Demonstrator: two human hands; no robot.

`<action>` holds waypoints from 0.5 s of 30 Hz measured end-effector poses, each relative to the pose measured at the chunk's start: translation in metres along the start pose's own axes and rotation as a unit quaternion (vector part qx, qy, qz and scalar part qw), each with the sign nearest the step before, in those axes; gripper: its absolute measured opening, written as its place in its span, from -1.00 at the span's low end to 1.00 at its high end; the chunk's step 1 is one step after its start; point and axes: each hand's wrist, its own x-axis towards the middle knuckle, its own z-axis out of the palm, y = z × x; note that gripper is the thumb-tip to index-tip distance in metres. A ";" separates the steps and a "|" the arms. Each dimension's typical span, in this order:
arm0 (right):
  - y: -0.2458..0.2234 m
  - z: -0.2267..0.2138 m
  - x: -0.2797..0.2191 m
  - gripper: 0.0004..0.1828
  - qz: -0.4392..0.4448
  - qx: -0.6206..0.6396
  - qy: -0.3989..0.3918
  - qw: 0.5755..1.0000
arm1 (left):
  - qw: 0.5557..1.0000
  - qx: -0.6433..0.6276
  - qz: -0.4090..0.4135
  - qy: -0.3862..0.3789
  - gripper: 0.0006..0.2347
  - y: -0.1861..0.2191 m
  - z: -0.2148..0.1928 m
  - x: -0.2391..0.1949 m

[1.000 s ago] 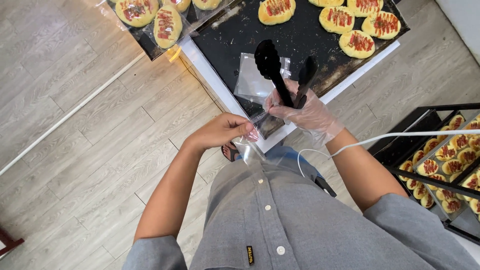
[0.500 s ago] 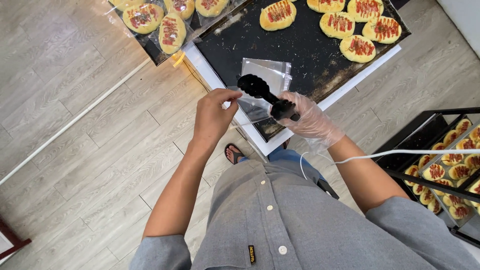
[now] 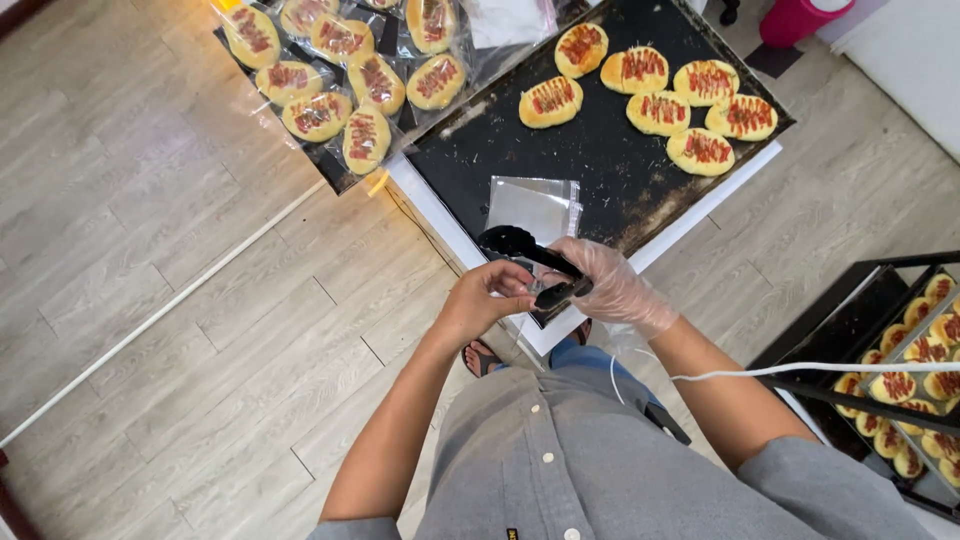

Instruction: The person uses tongs to pick up baked pastries from a tray and places them into clear plastic bags. They seal each bag and set it aside on a nearby tray. The process is repeated for multiple pastries.

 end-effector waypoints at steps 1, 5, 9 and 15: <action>-0.001 -0.002 -0.001 -0.85 -0.006 -0.001 -0.001 1.000 | 1.000 0.001 0.005 0.004 -0.72 -0.001 -0.001 -0.001; -0.011 -0.006 -0.001 -0.91 0.005 0.006 0.002 1.000 | 0.988 -0.125 -0.037 0.080 -0.80 -0.022 -0.001 0.001; -0.037 -0.006 -0.001 -0.93 -0.020 0.022 -0.033 0.999 | 0.950 -0.282 -0.089 0.098 -0.83 -0.039 -0.005 0.002; -0.026 -0.003 -0.002 -0.94 -0.059 -0.018 -0.050 0.997 | 0.990 -0.099 -0.077 -0.063 -0.73 0.008 -0.020 -0.027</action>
